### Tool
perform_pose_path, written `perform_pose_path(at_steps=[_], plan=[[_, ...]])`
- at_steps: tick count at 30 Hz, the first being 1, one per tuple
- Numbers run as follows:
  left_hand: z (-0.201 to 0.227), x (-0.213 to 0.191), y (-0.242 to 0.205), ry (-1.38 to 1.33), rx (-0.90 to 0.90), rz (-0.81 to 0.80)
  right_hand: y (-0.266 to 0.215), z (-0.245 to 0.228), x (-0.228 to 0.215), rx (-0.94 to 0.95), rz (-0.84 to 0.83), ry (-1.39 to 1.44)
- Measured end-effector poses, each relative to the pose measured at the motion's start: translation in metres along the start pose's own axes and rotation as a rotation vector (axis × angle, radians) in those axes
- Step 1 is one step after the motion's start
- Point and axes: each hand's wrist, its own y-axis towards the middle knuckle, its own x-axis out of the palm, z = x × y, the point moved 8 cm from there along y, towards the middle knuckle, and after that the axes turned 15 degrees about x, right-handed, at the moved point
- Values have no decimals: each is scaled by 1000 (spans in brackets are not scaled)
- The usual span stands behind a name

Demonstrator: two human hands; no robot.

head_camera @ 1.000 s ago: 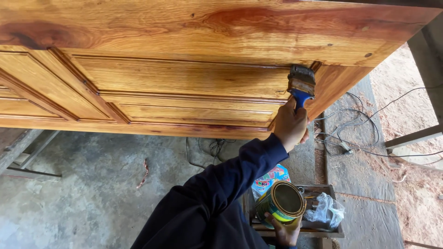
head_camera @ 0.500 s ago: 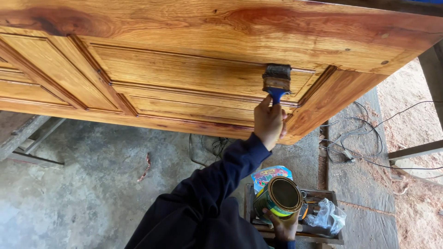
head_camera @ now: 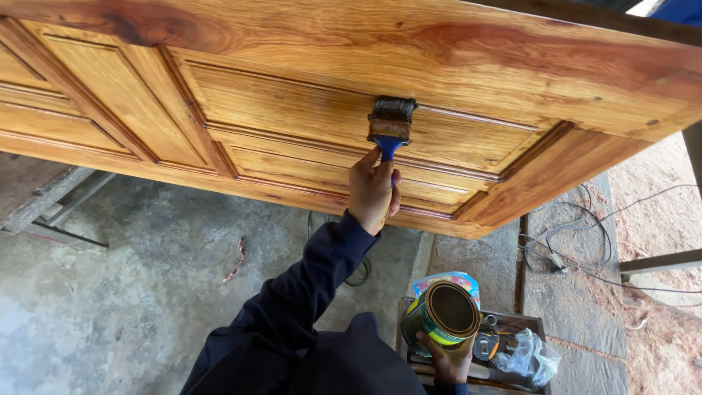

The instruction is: Apply varnish or stain to a wooden stool and a large wooden door using a paintbrush.

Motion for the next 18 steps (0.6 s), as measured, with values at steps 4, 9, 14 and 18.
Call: perform_pose_path(at_steps=[4, 9, 14, 18], plan=[[29, -33, 9, 30, -6, -24, -2, -5, 23, -2, 1, -117], [57, -90, 27, 9, 6, -17, -7, -20, 71, -8, -32, -155], [87, -155, 47, 33, 49, -26, -15, -26, 123, -87, -26, -149], [130, -200, 56, 92, 30, -15, -26, -23, 171, -84, -47, -191]])
